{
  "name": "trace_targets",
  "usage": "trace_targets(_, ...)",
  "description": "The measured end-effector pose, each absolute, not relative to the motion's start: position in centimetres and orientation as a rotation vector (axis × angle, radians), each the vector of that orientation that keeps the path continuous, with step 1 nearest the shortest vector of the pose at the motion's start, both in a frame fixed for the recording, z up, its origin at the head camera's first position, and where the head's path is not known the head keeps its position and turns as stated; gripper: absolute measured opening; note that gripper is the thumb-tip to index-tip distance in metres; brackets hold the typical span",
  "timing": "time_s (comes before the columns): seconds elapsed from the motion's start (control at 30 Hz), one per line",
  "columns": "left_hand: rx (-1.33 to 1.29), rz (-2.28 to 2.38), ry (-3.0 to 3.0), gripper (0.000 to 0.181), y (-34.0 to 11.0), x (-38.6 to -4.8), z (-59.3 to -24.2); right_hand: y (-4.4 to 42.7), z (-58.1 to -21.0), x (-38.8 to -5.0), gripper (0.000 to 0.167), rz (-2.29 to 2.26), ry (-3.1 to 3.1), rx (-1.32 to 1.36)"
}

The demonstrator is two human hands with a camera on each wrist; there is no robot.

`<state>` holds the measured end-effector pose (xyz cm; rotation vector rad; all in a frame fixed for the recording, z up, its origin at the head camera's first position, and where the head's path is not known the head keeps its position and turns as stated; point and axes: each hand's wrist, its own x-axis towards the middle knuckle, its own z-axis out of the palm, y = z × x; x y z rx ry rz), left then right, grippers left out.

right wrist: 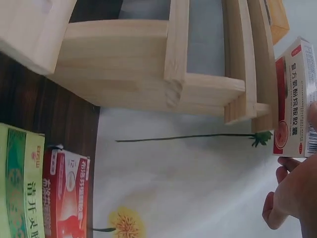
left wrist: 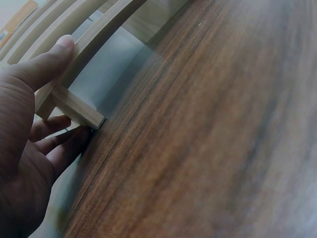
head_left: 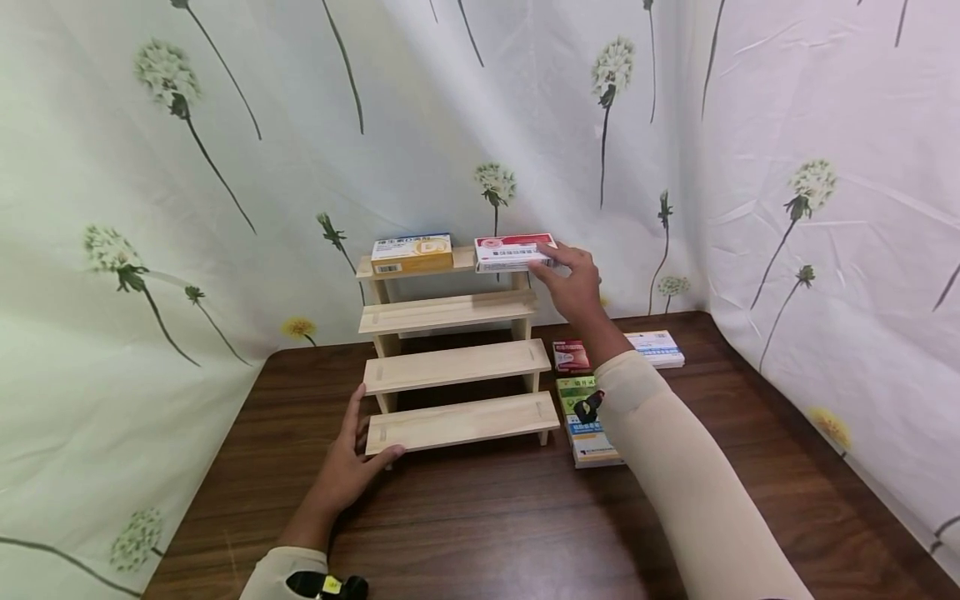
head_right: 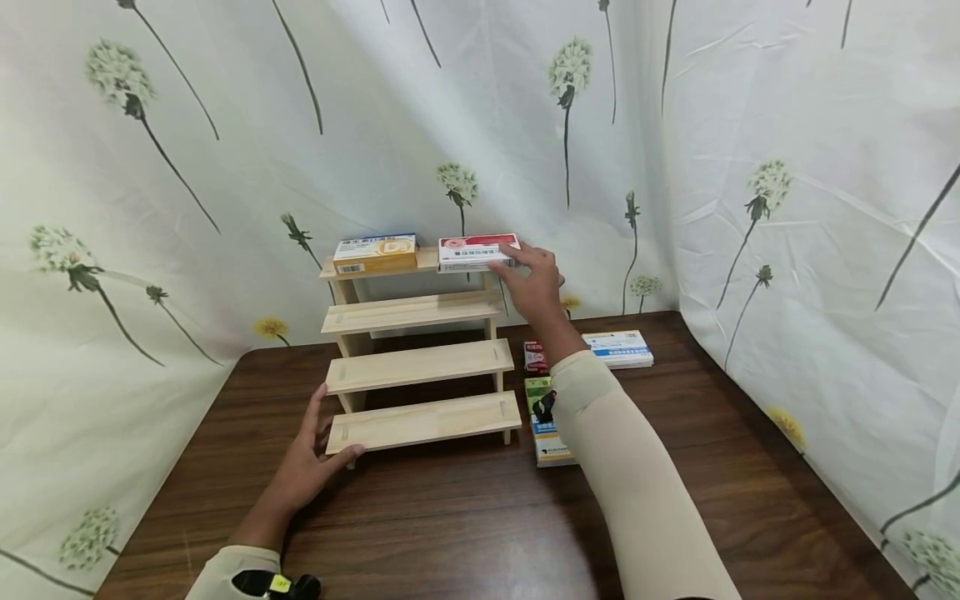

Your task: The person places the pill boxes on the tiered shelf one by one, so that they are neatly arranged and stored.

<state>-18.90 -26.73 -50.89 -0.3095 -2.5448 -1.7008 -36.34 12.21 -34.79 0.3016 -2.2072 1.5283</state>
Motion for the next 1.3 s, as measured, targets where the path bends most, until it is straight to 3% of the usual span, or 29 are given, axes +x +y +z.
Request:
trace_targets(1.07, -0.333, -1.720, -2.526, 0.122, -26.9, -19.1, -50.9, 9.2, -33.9, -38.0, 0.052, 1.437, -2.287, 0.312)
trace_targets(1.3, -0.326, -1.718, -2.533, 0.120, -26.8, -19.0, -50.9, 9.0, -33.9, -38.0, 0.063, 1.436, -2.326, 0.271)
